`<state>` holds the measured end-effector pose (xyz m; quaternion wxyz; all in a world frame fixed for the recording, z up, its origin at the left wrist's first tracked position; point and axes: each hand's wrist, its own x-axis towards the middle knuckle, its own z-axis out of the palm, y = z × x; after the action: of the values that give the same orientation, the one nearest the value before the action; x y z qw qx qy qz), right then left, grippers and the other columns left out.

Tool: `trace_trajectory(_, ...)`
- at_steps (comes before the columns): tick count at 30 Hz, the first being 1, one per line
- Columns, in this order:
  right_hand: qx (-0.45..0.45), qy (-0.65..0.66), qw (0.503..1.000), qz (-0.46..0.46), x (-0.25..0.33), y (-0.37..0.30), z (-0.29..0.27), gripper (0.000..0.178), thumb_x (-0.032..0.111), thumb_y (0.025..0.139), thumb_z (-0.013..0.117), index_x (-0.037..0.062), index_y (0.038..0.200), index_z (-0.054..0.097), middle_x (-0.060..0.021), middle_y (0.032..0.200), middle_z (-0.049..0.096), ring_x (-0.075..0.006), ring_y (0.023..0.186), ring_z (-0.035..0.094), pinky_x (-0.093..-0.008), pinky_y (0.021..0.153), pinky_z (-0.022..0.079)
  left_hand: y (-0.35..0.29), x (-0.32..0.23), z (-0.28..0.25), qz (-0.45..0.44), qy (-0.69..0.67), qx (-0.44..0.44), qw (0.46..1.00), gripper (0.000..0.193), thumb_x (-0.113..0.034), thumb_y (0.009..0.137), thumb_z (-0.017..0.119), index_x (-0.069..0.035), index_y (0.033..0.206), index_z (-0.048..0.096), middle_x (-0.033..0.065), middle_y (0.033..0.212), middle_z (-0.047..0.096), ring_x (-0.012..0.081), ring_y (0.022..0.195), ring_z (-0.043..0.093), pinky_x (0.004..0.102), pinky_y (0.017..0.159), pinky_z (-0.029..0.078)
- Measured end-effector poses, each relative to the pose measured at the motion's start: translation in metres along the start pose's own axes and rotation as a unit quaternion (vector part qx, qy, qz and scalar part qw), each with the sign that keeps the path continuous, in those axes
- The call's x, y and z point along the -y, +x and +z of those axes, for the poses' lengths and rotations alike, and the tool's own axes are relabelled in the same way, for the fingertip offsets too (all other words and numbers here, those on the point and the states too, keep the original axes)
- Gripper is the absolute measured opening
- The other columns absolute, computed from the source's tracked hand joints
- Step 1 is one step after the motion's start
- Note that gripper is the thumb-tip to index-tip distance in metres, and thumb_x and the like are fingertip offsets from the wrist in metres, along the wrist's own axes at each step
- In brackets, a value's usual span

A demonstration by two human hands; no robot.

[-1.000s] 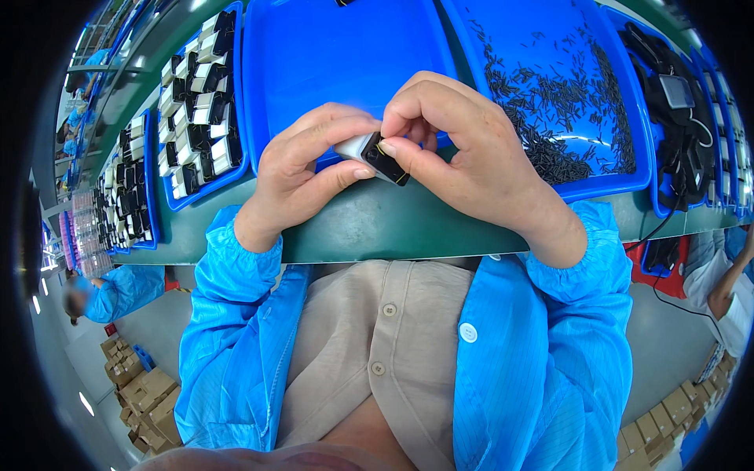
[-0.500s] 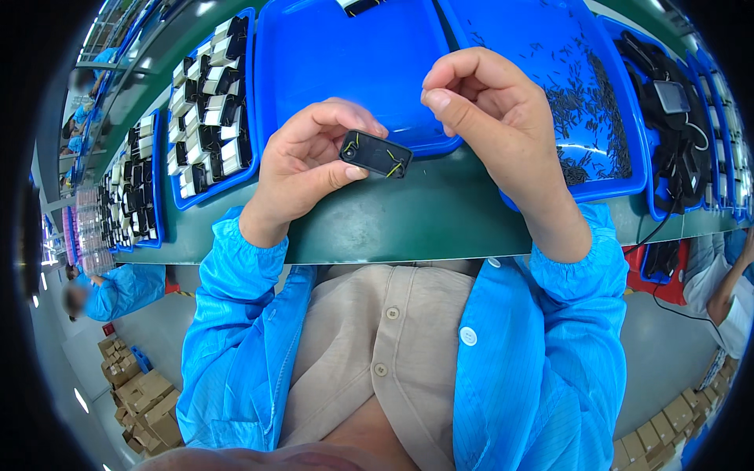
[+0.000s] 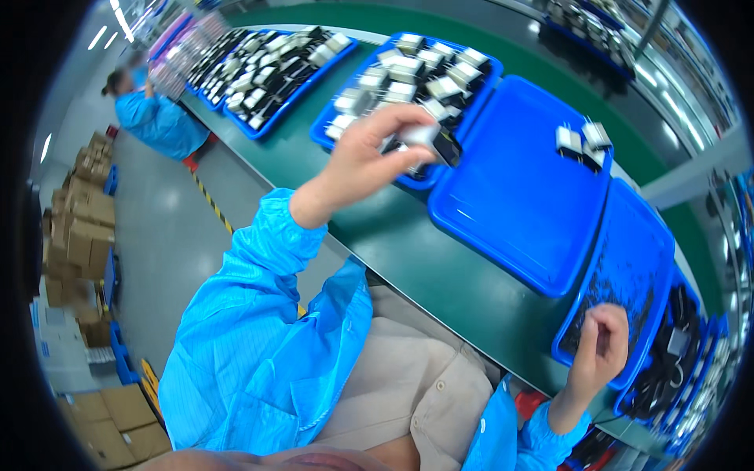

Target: The recorder is assembling small electronic components by inserting internal pieces into grey plastic housings on a production line.

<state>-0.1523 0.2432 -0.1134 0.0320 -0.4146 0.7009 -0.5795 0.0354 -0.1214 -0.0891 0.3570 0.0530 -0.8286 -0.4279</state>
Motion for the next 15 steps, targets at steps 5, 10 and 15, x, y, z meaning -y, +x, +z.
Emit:
trace_trajectory(5, 0.007, -0.048, 0.998, -0.026, 0.003, -0.003, 0.006, 0.006, -0.005, 0.093, 0.060, -0.0018, 0.098, 0.060, -0.0081, 0.097, 0.057, -0.0134, 0.083, 0.051, -0.0235, 0.071, 0.040, -0.018, 0.033, -0.117, -0.015, 0.303, -0.165, 0.938, 0.030, -0.012, 0.085, 0.075, -0.003, 0.113, 0.068, 0.0086, 0.114, 0.062, 0.0196, 0.097, 0.063, 0.0290, 0.080, 0.052)
trace_trajectory(10, 0.001, -0.052, 0.999, -0.014, -0.003, -0.012, 0.011, 0.005, -0.004, 0.094, 0.060, -0.0018, 0.098, 0.061, -0.0079, 0.096, 0.057, -0.0126, 0.082, 0.050, -0.0228, 0.069, 0.039, -0.020, 0.068, -0.167, -0.093, 0.180, -0.158, 0.966, 0.030, -0.014, 0.088, 0.075, -0.004, 0.116, 0.068, 0.0052, 0.107, 0.067, 0.0146, 0.094, 0.066, 0.0277, 0.081, 0.054)
trace_trajectory(15, -0.005, -0.034, 0.999, 0.018, 0.002, -0.017, 0.019, 0.006, -0.005, 0.094, 0.060, -0.0019, 0.098, 0.061, -0.0080, 0.096, 0.058, -0.0112, 0.080, 0.050, -0.0216, 0.066, 0.039, -0.003, 0.065, -0.140, -0.189, 0.072, -0.018, 0.979, 0.028, -0.010, 0.091, 0.072, -0.002, 0.118, 0.066, 0.0025, 0.102, 0.069, 0.0092, 0.092, 0.064, 0.0246, 0.082, 0.052)
